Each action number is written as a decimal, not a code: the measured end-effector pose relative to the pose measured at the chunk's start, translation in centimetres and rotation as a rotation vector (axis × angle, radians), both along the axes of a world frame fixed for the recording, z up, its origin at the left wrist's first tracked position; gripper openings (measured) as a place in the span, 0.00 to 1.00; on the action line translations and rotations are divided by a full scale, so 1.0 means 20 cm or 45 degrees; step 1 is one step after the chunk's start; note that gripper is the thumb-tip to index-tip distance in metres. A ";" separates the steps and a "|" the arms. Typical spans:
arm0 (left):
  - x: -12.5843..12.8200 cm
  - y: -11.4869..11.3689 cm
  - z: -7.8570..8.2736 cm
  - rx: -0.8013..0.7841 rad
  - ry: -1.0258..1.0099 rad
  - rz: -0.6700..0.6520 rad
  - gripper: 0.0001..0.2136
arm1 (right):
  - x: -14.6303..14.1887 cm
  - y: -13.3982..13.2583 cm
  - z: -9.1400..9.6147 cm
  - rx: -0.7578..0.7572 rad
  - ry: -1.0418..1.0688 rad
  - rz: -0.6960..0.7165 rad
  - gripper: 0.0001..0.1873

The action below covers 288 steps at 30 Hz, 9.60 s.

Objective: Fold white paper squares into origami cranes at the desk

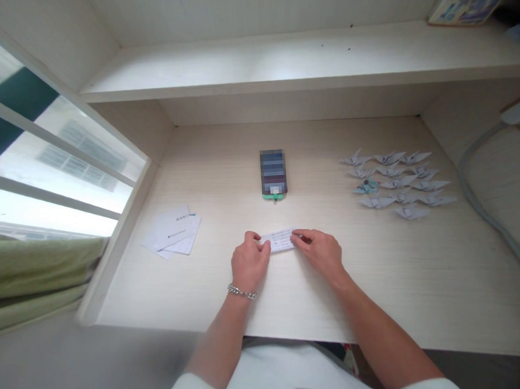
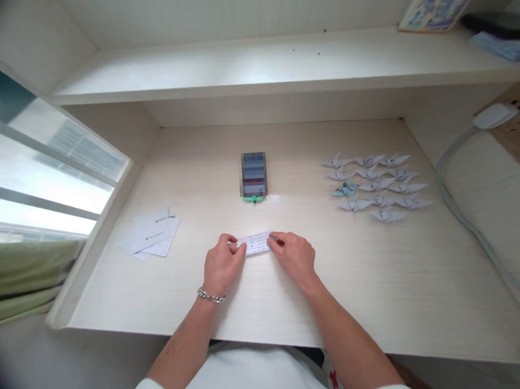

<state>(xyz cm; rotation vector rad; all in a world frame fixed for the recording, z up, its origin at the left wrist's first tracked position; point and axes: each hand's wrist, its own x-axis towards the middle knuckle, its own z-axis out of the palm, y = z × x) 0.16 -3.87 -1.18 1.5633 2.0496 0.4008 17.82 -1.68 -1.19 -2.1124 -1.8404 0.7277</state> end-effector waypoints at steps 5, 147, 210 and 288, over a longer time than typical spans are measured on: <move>0.00 0.00 0.00 0.000 0.004 0.015 0.12 | 0.00 0.00 0.00 0.010 0.001 0.007 0.14; 0.09 -0.29 0.05 0.361 0.446 -0.541 0.18 | 0.15 -0.23 -0.06 0.363 -0.335 0.866 0.29; -0.02 -0.30 0.04 0.395 0.416 -0.645 0.22 | -0.14 -0.35 -0.02 0.419 -0.110 0.610 0.28; 0.04 0.06 -0.05 0.174 -0.911 -0.093 0.16 | 0.07 0.09 0.00 -0.134 0.844 0.403 0.10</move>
